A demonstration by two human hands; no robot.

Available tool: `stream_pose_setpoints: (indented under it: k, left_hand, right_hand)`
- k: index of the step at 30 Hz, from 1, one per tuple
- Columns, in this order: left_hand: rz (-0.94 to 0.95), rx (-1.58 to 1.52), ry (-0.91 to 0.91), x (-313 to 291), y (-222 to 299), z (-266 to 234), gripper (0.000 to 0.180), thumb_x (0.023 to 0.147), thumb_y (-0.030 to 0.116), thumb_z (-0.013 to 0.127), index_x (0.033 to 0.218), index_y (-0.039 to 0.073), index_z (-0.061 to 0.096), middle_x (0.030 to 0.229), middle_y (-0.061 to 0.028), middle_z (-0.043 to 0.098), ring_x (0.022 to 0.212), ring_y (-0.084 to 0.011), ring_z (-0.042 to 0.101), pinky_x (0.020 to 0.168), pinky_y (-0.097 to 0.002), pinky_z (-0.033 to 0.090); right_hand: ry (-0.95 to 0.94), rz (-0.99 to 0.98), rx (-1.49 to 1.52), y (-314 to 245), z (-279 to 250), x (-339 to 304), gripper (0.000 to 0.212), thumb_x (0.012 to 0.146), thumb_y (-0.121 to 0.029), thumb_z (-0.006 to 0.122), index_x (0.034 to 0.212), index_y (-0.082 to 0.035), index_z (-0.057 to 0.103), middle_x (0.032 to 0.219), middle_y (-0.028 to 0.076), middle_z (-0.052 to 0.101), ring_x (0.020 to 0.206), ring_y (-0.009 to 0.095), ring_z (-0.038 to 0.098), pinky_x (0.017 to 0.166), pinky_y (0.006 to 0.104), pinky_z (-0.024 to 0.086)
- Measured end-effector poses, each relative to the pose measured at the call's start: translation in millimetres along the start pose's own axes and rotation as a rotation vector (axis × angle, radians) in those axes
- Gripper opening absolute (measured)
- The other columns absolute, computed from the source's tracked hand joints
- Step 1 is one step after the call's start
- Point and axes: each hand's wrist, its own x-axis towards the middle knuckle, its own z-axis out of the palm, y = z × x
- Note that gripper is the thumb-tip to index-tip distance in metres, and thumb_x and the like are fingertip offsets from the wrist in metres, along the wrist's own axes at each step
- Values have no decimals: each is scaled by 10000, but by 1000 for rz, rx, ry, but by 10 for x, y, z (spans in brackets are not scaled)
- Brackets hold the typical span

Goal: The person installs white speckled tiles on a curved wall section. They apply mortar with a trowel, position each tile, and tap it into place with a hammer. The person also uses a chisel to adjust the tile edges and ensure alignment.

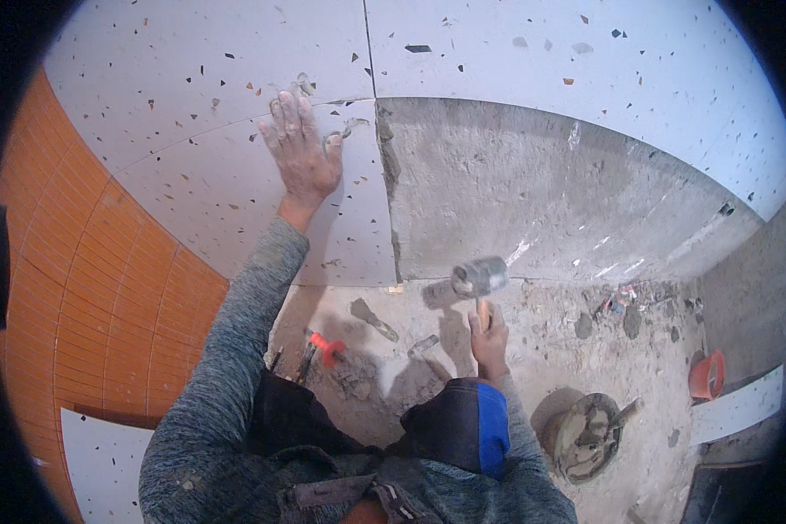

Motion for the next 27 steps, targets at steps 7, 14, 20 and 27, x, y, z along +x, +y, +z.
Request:
stream_pose_setpoints:
  k: [7,14,20,27]
  left_hand:
    - [-11,-60,-44,-22,-134,-75,817,947,454,476,1543,-28,195,1622,-240,126,1511,-397,89,1194,-594,2]
    - [31,23,-154,29,-77,-338,831,934,471,519,1545,1,207,1626,-224,107,1513,-382,66,1192,-607,59]
    - [68,20,-58,-26,-79,-514,762,945,469,508,1513,7,296,1604,-206,201,1505,-354,133,1207,-554,114]
    - [71,-92,47,-90,-215,-656,606,970,331,463,1440,-48,404,1548,-213,333,1480,-341,224,1211,-522,155]
  right_hand:
    - [-137,-419,48,-1196,104,574,221,915,-178,690,1002,11,616,739,175,642,636,250,624,584,373,478]
    - [-269,-185,345,-1719,205,581,191,969,-163,621,864,-48,511,681,-19,462,582,71,428,515,252,366]
    - [-301,-272,483,-1898,236,673,147,1000,-154,567,899,-80,489,696,-9,468,557,65,448,471,227,376]
    - [-297,-297,373,-2398,246,580,180,1020,-214,549,926,-72,489,720,-4,468,575,61,449,485,211,383]
